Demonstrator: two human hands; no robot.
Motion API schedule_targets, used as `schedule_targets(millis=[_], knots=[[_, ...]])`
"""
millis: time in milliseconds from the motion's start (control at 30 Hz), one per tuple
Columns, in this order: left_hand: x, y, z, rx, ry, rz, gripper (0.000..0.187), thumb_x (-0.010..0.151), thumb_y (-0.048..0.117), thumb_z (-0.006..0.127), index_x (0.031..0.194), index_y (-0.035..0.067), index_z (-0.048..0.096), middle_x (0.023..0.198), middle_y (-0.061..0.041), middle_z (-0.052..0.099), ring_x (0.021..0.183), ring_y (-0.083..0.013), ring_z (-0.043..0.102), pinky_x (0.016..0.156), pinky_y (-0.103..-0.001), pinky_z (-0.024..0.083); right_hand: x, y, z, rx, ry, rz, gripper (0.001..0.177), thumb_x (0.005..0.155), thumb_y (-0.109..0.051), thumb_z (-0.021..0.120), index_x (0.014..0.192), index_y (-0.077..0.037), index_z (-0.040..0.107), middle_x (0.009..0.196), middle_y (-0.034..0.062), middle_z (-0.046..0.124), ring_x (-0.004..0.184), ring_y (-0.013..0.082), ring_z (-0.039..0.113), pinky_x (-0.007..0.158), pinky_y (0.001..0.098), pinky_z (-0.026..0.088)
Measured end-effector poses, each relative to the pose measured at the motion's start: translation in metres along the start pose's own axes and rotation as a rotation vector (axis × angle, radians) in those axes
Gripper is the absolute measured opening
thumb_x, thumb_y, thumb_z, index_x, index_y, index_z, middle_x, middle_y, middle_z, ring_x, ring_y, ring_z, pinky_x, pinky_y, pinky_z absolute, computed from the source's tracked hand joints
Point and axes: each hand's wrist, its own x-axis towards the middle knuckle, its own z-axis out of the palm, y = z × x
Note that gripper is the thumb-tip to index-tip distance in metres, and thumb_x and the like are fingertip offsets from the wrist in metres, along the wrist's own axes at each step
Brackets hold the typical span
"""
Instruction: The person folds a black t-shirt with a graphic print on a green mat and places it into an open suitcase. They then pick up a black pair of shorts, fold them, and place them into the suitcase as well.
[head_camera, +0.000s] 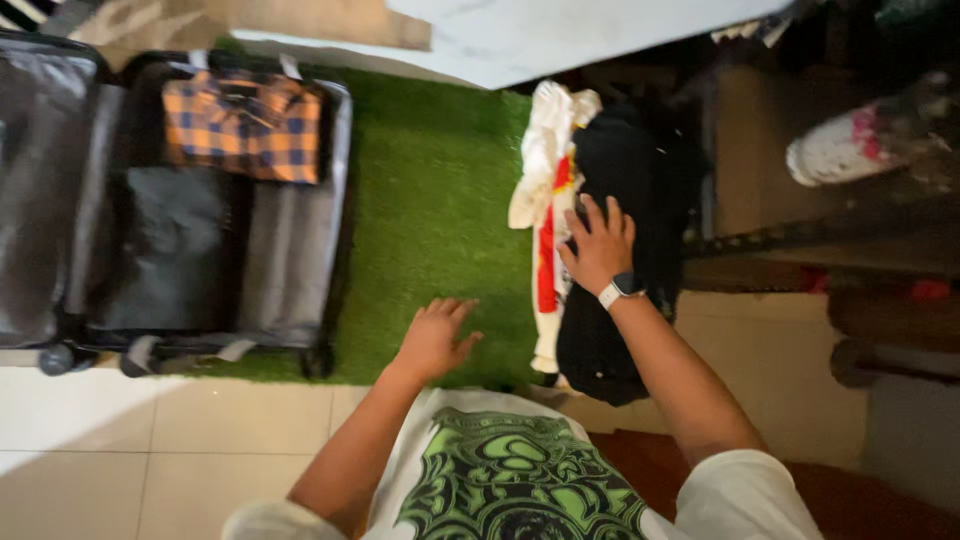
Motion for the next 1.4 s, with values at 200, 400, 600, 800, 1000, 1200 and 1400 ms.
schedule_targets(millis=[200,400,600,800,1000,1200,1400], knots=[[0.029,0.047,0.086,0.473,-0.553,-0.202,0.125,0.076,0.064,0.080,0.165,0.018,0.006,0.171,-0.021,-0.003,0.153,-0.0537,0.001,0.112,-0.077,0.018,-0.091,0.066,0.038,0.114,-0.118,0.064,0.077,0.088,-0.056,0.066,0.153,-0.020,0.047,0.167,0.0160,0.025,0.151,0.0511,0.018,0.104,0.0716,0.031],[0.025,0.023,0.162,0.687,-0.321,-0.217,0.122,0.078,0.057,0.075,0.166,0.018,0.000,0.168,-0.031,-0.009,0.148,-0.0641,-0.004,0.105,-0.085,0.013,-0.090,0.064,0.076,0.160,-0.056,0.088,0.070,0.092,-0.050,0.064,0.153,-0.020,0.049,0.170,0.0137,0.021,0.151,0.0528,0.014,0.111,0.0751,0.024],[0.027,0.012,0.177,0.621,-0.309,-0.235,0.114,0.083,0.048,0.073,0.165,0.020,-0.001,0.168,-0.028,-0.011,0.149,-0.0623,-0.008,0.107,-0.086,0.009,-0.088,0.066,0.083,0.180,-0.037,0.046,0.068,0.096,-0.048,0.060,0.155,-0.015,0.047,0.169,0.0173,0.020,0.149,0.0557,0.012,0.108,0.0793,0.021],[0.028,0.036,0.150,0.623,-0.457,-0.310,0.139,0.068,0.057,0.085,0.168,0.021,-0.005,0.171,-0.028,-0.015,0.150,-0.0612,-0.011,0.108,-0.083,0.008,-0.089,0.068,0.092,0.174,0.001,0.024,0.067,0.097,-0.048,0.059,0.154,-0.015,0.047,0.169,0.0180,0.021,0.150,0.0557,0.013,0.108,0.0791,0.022],[0.028,0.049,0.137,0.623,-0.419,-0.292,0.140,0.067,0.059,0.086,0.165,0.020,-0.006,0.169,-0.029,-0.014,0.150,-0.0626,-0.009,0.109,-0.084,0.011,-0.091,0.069,0.088,0.207,0.075,-0.005,0.063,0.092,-0.042,0.066,0.146,-0.011,0.057,0.164,0.0186,0.030,0.147,0.0566,0.020,0.110,0.0767,0.024],[0.043,0.061,0.117,0.550,-0.556,-0.332,0.137,0.067,0.055,0.088,0.167,0.017,0.004,0.169,-0.031,-0.007,0.149,-0.0629,0.000,0.113,-0.075,0.020,-0.107,0.072,0.074,0.422,0.229,-0.062,0.030,0.097,-0.024,0.073,0.123,-0.009,0.069,0.152,0.0137,0.049,0.146,0.0460,0.042,0.121,0.0561,0.038],[0.064,0.072,0.121,0.215,-0.289,-0.314,0.073,0.082,0.050,0.076,0.142,0.015,0.052,0.158,-0.026,0.028,0.145,-0.0526,0.026,0.115,-0.066,0.029,-0.123,0.072,0.083,0.525,0.440,0.295,0.062,0.078,-0.028,0.083,0.131,-0.003,0.060,0.122,0.0265,0.052,0.112,0.0481,0.049,0.097,0.0561,0.042]])
